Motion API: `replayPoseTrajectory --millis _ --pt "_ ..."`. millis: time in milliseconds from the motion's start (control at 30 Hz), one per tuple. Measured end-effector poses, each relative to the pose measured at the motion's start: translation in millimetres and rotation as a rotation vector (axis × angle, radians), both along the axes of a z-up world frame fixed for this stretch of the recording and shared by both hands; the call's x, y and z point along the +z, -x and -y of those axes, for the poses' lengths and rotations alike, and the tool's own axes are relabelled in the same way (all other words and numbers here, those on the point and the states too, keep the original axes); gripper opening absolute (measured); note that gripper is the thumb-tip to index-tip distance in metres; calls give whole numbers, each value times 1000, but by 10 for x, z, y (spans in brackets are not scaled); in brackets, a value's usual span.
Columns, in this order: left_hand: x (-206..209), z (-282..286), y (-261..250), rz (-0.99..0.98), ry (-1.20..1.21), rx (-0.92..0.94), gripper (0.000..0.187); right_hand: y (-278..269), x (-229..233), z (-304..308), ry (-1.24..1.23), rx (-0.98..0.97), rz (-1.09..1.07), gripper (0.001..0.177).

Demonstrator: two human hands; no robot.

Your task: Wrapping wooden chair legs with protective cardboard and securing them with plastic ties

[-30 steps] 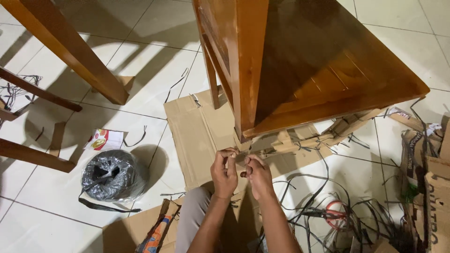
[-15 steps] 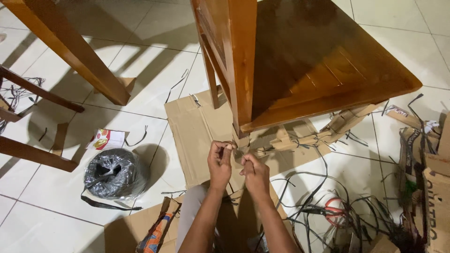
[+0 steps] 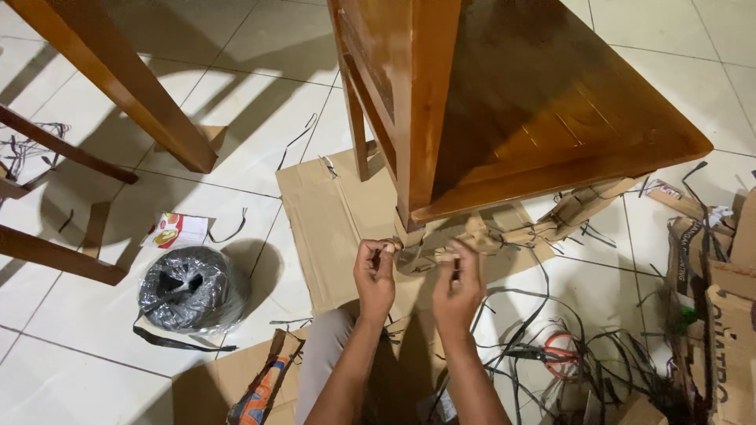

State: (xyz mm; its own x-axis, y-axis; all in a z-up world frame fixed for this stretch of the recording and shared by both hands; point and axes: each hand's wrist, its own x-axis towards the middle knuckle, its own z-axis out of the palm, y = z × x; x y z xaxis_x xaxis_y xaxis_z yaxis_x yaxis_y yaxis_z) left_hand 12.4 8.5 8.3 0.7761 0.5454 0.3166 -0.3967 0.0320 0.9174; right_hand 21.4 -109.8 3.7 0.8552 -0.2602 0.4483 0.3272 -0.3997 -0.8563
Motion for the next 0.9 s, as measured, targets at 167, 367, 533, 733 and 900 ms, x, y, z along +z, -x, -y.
replayPoseTrajectory --millis 167,367,533,733,900 --pt "18 3 25 -12 3 5 14 44 156 -237 94 161 -152 19" --pt "81 10 42 -6 21 20 13 -64 54 -191 143 185 -371 16" --pt "77 6 20 -29 25 26 14 -87 98 -192 121 358 -430 22" --pt "26 118 -24 -83 171 114 11 54 102 -385 -455 377 -521 20" --pt "149 116 66 -127 214 91 8 -6 -221 -473 -837 321 -525 13"
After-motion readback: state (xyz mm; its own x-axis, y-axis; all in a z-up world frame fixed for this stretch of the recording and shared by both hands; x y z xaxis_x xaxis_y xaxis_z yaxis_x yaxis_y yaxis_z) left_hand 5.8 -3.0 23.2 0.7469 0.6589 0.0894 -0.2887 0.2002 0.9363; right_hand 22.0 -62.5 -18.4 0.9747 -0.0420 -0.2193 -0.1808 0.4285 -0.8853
